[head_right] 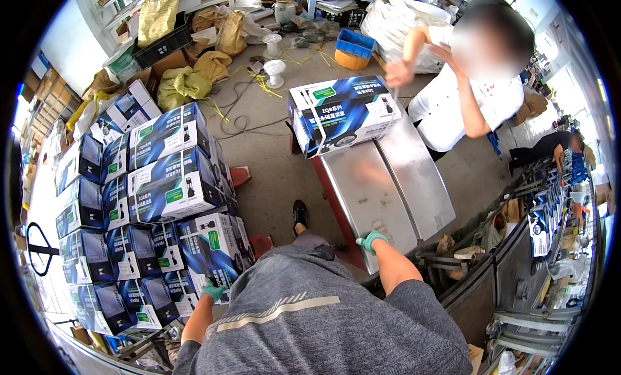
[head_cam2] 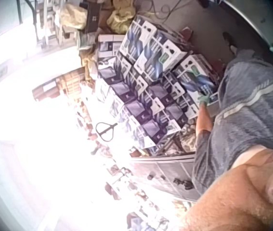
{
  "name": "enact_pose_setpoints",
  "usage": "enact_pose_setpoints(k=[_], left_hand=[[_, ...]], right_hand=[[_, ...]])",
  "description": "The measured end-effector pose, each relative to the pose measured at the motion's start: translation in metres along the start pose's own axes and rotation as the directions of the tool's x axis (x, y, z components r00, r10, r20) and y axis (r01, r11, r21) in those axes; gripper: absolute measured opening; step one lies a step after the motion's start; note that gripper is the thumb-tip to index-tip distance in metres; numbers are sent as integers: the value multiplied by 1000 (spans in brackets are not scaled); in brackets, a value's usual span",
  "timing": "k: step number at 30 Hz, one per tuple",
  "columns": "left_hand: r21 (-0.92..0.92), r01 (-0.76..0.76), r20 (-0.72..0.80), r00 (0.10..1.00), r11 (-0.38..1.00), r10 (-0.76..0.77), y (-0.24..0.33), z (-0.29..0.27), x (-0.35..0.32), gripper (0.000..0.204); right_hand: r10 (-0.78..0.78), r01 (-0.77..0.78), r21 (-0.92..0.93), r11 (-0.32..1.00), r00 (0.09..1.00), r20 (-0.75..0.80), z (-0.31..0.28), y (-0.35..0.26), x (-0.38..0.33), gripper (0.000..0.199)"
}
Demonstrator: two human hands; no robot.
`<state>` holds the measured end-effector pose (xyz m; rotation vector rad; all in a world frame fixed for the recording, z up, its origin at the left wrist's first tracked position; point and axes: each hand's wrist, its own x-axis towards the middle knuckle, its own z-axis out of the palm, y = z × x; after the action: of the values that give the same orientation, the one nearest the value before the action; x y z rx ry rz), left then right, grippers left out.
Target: The person stacks blue and white product boxes onto a pallet in a warehouse. They pick up boxes from a nearby table and arrange them in neat rows on the pallet, occasionally using a pallet jack to move the stack.
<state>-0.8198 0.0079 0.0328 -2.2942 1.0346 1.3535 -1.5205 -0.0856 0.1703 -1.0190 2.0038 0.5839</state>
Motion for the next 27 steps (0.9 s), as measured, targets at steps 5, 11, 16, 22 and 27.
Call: enact_pose_setpoints(k=[5,11,16,22,27], left_hand=[[61,24,-27,999,998,-23,39,-16,-48,117],[57,22,-113,993,998,-15,49,-18,-66,105],[18,16,-81,997,1000,-15,38,-15,-55,105],[34,-12,-58,998,999,14,42,-18,-58,111],[71,21,-61,998,997,-16,36,-13,-49,114]], right_hand=[[18,-18,-9,1000,1000,-12,6,8,5,72],[29,-29,-5,1000,1000,1,1,3,-1,72],[24,-24,15,1000,1000,-2,-1,0,-5,71],[35,-35,15,999,999,-3,4,5,2,70],[20,-20,19,1000,1000,2,7,7,9,69]])
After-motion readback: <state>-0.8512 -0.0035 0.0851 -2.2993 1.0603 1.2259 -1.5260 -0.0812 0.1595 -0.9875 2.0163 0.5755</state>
